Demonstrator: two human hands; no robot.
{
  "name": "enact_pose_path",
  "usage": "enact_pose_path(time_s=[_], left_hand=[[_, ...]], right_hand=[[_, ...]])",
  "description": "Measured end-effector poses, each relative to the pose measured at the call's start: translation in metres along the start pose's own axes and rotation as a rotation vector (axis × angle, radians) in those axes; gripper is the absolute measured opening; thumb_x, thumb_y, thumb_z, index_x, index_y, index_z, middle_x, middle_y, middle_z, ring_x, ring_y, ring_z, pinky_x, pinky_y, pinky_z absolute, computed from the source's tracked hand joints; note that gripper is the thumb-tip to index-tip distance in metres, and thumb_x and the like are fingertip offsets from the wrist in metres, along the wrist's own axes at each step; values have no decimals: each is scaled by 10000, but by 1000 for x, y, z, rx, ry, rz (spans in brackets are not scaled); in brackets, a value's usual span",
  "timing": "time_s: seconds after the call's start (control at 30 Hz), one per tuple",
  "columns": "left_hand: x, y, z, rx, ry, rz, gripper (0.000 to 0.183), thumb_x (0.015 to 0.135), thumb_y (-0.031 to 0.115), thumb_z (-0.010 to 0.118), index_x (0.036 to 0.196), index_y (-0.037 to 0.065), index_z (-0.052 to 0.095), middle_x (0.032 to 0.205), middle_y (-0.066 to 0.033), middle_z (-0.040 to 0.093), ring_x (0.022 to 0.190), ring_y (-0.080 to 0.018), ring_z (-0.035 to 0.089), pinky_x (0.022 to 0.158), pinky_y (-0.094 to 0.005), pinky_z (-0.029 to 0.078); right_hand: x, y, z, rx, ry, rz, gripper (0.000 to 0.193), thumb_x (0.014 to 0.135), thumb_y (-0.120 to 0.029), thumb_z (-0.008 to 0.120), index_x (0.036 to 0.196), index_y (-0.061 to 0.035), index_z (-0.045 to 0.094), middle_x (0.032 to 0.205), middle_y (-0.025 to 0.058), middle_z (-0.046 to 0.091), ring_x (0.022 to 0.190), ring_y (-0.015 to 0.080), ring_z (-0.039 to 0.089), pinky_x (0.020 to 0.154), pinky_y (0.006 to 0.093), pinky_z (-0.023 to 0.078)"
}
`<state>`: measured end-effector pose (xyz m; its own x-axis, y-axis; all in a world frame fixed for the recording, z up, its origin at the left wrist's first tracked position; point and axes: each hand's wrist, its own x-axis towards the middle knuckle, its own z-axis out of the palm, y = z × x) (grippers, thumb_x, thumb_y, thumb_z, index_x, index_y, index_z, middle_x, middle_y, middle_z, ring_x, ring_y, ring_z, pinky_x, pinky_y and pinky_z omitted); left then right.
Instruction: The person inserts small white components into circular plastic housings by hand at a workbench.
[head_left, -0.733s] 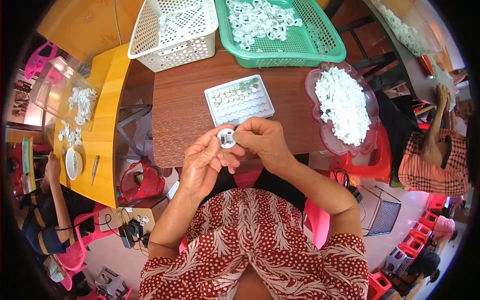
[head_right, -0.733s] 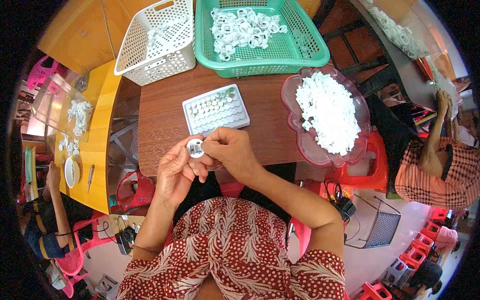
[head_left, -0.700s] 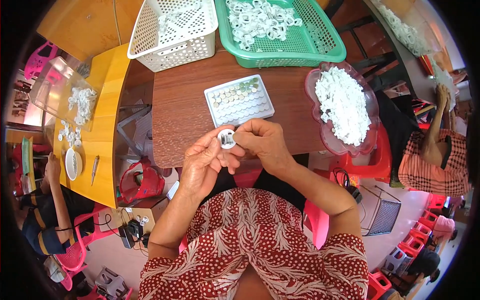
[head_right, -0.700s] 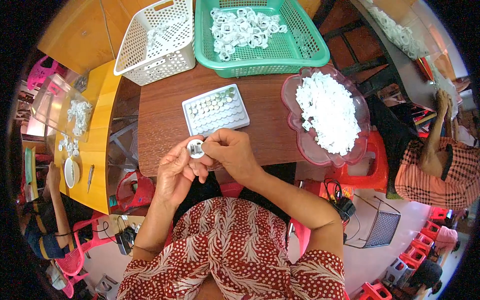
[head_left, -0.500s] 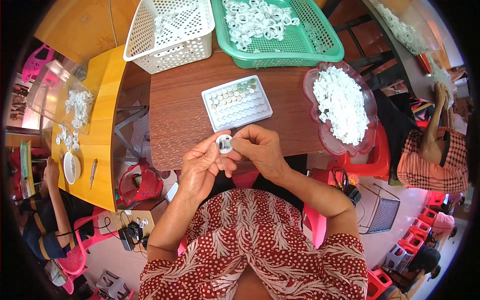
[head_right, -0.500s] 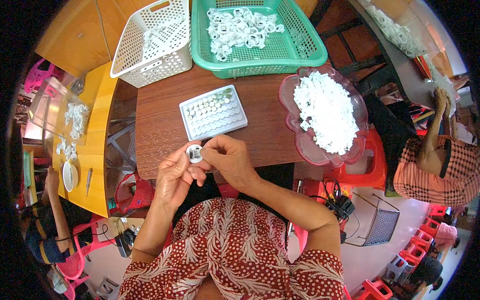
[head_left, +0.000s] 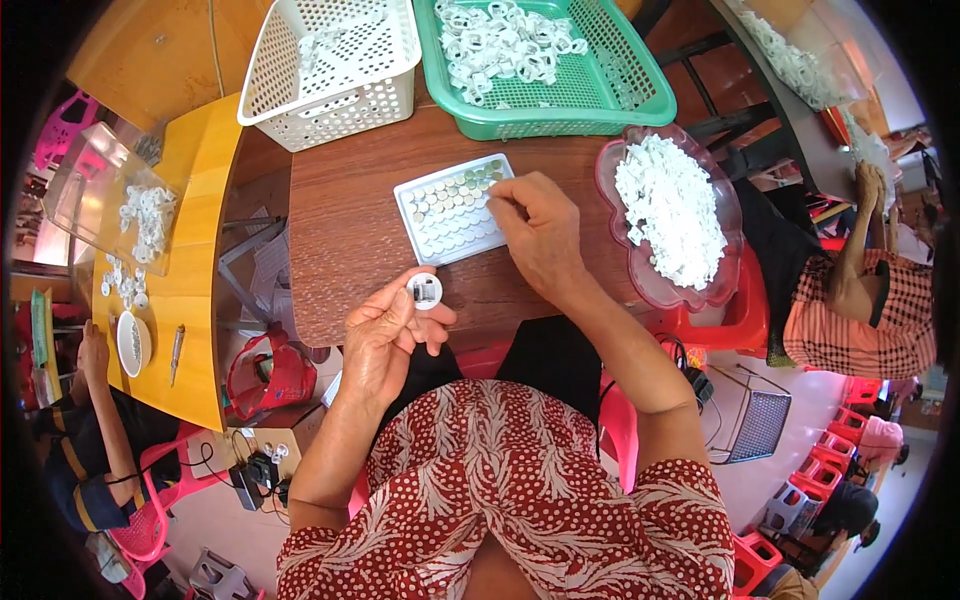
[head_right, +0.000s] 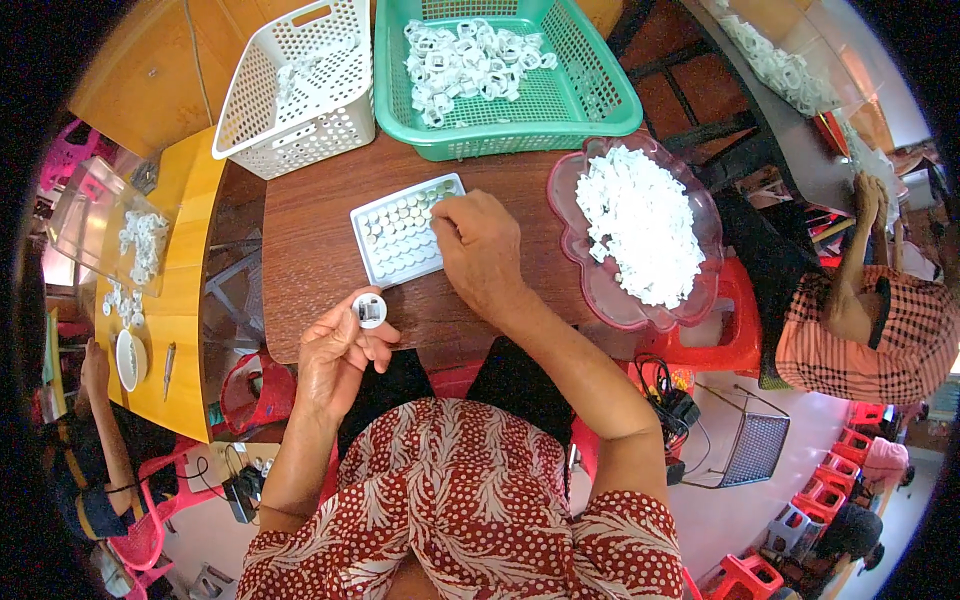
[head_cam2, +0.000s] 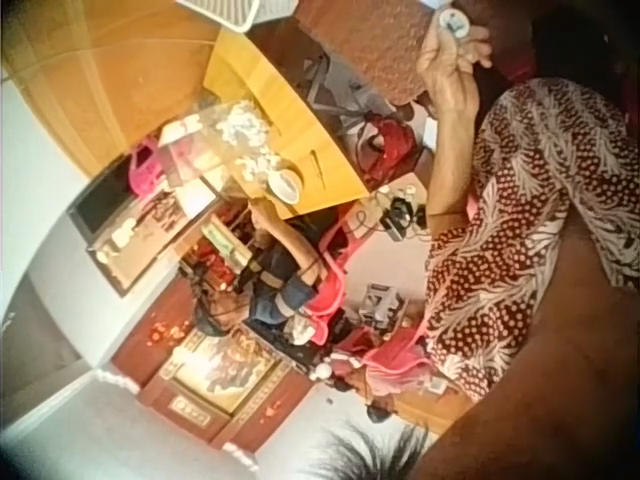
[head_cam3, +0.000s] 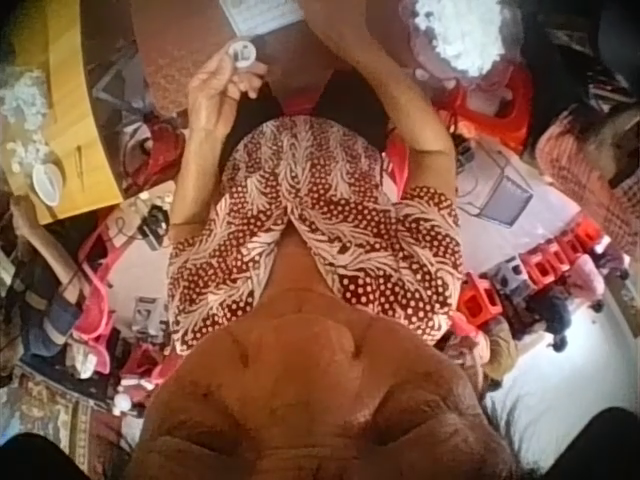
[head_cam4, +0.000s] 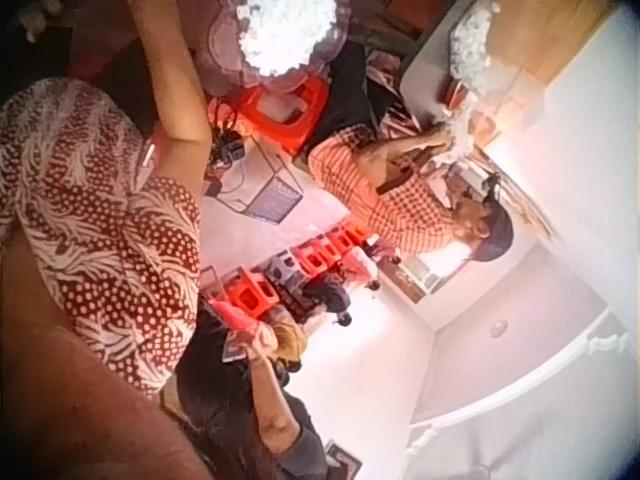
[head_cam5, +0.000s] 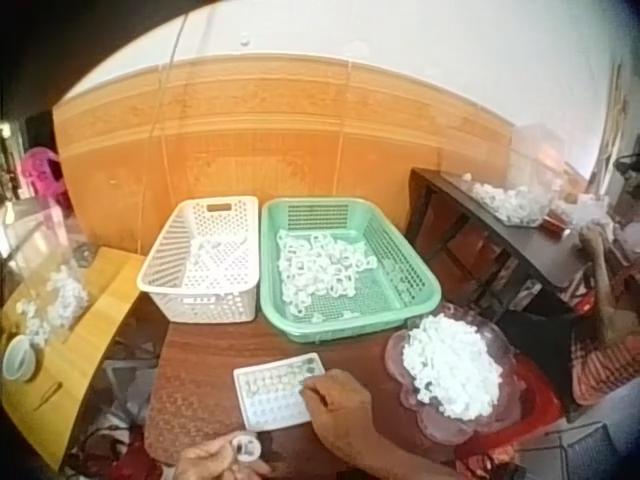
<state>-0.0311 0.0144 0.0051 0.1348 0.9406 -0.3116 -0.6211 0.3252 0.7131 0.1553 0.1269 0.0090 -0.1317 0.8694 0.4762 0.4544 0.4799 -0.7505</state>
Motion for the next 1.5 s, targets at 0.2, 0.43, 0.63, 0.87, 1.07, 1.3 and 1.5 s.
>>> enact_pose_path(time_s=[0.2,0.43,0.63,0.87,1.07,1.3,1.5], left_hand=[[2,-1,0,-12,7,-14,416,943,228,497,1235,-68,477,850,-210,650,627,-183,630,522,-262,478],[3,-2,1,9,8,-34,420,939,237,506,1229,-65,483,842,-201,652,618,-175,626,516,-254,469],[4,-1,2,-9,2,-34,431,935,248,513,1224,-70,486,840,-198,652,614,-173,624,510,-248,462],[7,-1,2,-11,5,-31,436,934,252,514,1227,-70,484,841,-198,652,613,-169,623,511,-248,461],[7,1,3,-28,-11,-53,444,937,255,510,1241,-67,476,836,-196,654,615,-168,623,518,-246,467],[8,-1,5,-28,-20,-51,434,943,250,500,1241,-66,478,841,-201,654,615,-167,623,523,-248,475],[8,-2,9,-38,-7,-56,442,940,258,504,1245,-61,476,851,-201,654,623,-166,623,525,-252,476]], right_hand=[[17,25,-9,-319,90,-144,85,756,-39,628,840,-45,639,761,102,584,718,281,576,621,374,448],[22,22,-4,-421,-41,-236,110,749,-65,642,857,-86,652,709,79,526,695,267,539,586,387,425],[18,29,1,-512,-137,-398,77,677,-46,575,746,-73,594,728,102,471,720,267,494,588,388,418],[20,31,3,-432,-151,-327,76,671,-39,599,724,-53,546,756,123,493,743,308,505,640,410,429],[20,25,-4,-301,-248,-162,108,689,-41,609,744,-44,516,781,128,522,790,331,521,651,450,427],[15,20,-2,-413,-218,-237,122,688,-18,613,758,-47,518,767,109,531,767,311,526,642,423,428],[1,4,-13,-193,-200,-192,125,686,8,621,760,-37,531,752,115,545,729,315,546,625,405,436]])
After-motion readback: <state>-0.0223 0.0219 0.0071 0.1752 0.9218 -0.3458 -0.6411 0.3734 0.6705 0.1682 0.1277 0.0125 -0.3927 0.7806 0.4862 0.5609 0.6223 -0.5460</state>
